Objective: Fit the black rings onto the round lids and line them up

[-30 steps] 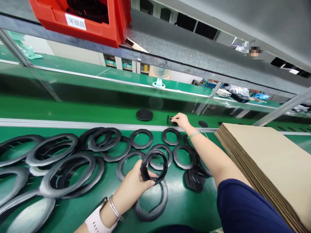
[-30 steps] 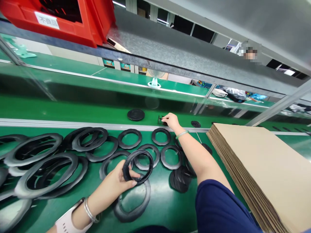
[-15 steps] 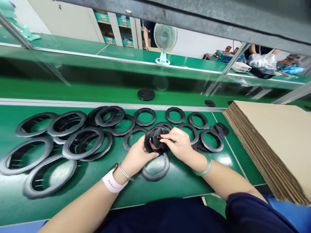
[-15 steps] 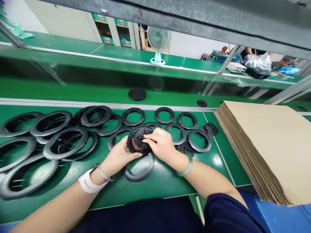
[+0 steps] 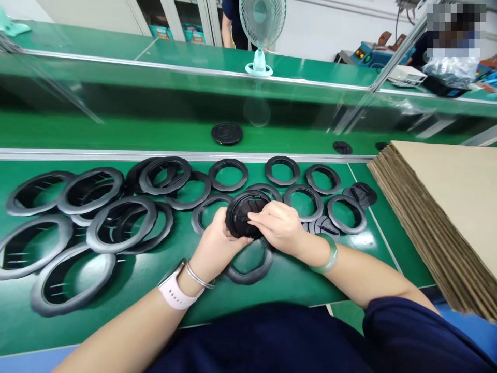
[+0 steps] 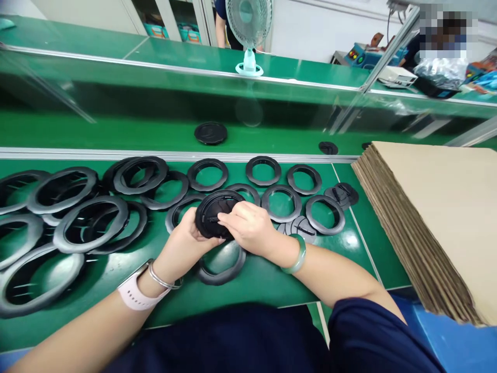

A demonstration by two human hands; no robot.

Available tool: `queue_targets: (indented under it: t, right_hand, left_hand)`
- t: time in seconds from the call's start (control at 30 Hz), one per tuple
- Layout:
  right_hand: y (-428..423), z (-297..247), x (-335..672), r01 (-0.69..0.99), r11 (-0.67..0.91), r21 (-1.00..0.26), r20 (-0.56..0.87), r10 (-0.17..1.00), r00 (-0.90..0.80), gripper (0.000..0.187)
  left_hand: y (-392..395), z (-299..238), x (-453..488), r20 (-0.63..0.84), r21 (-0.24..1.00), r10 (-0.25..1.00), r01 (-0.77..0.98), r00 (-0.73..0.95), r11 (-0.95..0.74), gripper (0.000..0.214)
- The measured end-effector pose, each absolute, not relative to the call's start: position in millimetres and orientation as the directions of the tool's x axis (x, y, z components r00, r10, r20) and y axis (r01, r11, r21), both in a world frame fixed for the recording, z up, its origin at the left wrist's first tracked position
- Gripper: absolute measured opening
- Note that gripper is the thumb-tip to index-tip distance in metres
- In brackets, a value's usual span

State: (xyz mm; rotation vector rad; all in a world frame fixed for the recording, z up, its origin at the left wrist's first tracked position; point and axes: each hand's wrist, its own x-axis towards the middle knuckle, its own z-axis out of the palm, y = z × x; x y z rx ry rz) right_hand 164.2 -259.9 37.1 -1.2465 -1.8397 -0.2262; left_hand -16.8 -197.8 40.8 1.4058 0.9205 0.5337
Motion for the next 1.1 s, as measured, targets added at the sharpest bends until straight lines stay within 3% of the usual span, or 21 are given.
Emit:
queue_targets:
  t: [0.3,0.7,0.97,1.1]
  right_hand:
    - [-262.1,33.5,167.8,0.842,0.521,-0.138,0.751,0.610,-0.255,0.022]
    - [-259.8,45.9,166.3,0.856,0.452,-0.249,0.633,0.745,-0.209,0.012]
    - [-261.4,45.7,164.1,0.859,0.431,-0.275,0.586,0.784,-0.206,0.018]
    - [-263.0,43.3,161.4,0.884,0.395,-0.250,0.543,0.813,-0.210,0.032]
  left_hand:
    - [-196.5,38.9,-16.5,-0.209,0.956,0.820,0.287,0.533,0.058,0.060]
    - [-198.6,41.4,-14.8,-0.214,0.970,0.798,0.219,0.563,0.105,0.056]
    - [-198.1,43.0,-14.0,-0.243,0.964,0.787,0.229,0.567,0.133,0.057]
    - [-199.7,42.6,-14.7,-0.231,0.969,0.784,0.207,0.576,0.133,0.058]
